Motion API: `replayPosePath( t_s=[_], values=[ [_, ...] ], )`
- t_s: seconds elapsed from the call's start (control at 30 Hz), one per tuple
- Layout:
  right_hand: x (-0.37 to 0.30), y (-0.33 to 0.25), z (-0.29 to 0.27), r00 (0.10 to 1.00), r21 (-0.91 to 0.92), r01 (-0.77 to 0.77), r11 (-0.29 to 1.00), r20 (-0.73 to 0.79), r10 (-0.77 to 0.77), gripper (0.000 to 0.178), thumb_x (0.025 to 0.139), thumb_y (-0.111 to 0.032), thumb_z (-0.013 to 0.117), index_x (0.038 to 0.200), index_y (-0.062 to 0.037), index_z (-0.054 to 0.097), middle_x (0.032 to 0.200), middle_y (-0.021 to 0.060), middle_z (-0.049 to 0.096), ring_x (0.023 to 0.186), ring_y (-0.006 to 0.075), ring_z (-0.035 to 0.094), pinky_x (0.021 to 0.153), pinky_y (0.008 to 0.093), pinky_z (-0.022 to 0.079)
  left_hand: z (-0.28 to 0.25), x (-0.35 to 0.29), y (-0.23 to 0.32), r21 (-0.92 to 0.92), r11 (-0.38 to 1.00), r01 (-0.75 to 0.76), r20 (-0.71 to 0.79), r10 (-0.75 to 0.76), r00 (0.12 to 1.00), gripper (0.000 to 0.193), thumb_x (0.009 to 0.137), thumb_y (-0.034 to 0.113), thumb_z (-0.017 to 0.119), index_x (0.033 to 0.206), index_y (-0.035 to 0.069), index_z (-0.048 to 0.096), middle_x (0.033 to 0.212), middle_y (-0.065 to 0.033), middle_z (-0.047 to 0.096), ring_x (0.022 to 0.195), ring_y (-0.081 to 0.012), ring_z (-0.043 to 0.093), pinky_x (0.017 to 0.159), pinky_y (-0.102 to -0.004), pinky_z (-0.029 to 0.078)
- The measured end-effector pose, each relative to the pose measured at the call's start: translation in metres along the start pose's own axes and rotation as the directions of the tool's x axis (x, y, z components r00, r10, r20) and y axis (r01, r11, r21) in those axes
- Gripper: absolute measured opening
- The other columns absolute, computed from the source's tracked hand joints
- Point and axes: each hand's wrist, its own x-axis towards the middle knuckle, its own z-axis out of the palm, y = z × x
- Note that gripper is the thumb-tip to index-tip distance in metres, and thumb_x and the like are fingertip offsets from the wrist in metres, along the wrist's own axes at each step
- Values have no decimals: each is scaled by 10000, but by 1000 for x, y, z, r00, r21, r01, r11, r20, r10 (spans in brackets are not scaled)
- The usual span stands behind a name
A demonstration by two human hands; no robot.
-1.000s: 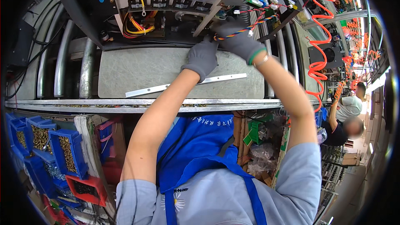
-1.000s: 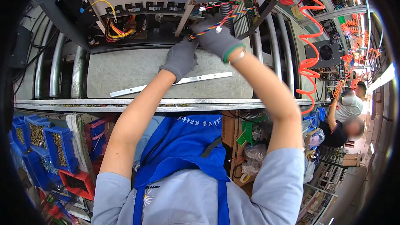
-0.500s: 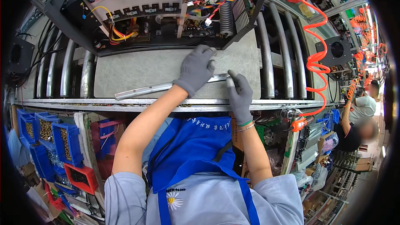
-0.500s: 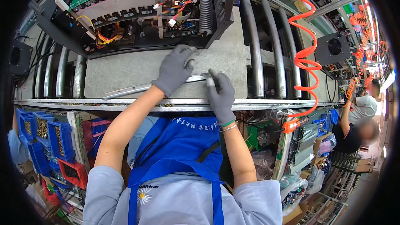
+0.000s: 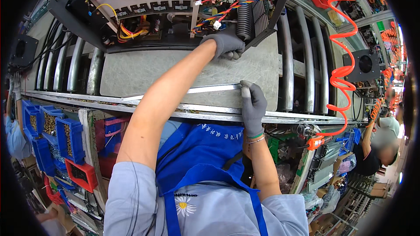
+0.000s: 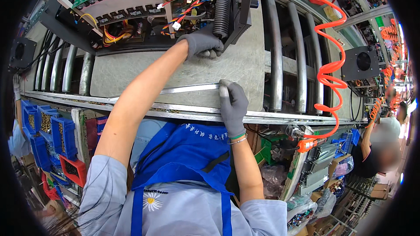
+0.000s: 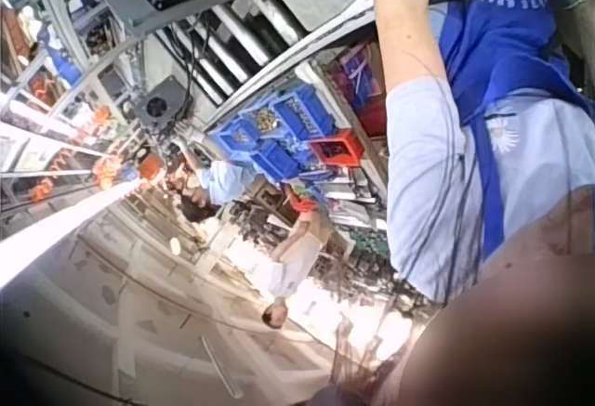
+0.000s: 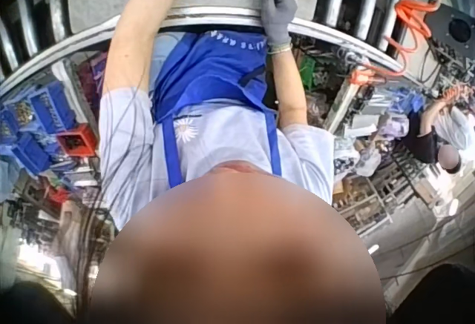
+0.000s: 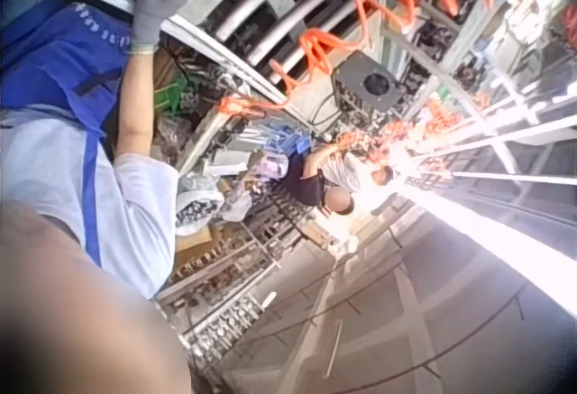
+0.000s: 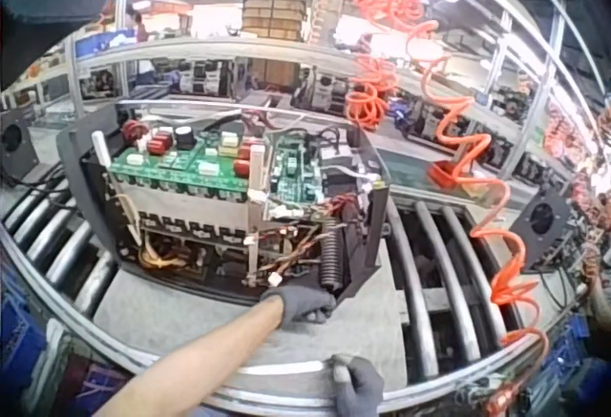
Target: Assemble internal components and wiring of an electronic device on a production line.
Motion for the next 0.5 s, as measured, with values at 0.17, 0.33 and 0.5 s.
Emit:
replayPosePath(
  t_s=[0.17,0.33,0.5],
  values=[
    [1,3,0,1000,-5,-9,1000,8,9,159,888,-69,627,1023,5,667,968,115,658,894,199,633,808,292,490,-4,-2,10,58,998,1,54,-4,999,229,764,60,596,981,47,526,640,-102,628,431,-117,554,360,-246,404],
    [1,2,4,1000,-1,-5,1000,-9,5,156,886,-66,630,1021,3,668,969,113,659,898,192,633,813,292,491,-5,-2,3,-1,1000,-18,32,18,999,229,779,72,585,998,42,524,664,-106,635,450,-140,575,368,-261,415],
    [2,2,5,1000,-12,3,1000,-16,-3,149,885,-59,629,1015,2,670,964,111,660,901,193,634,817,294,491,2,-24,-1,28,998,52,106,-54,993,352,802,96,600,1124,16,483,717,-102,647,478,-151,590,401,-267,443]
  ],
)
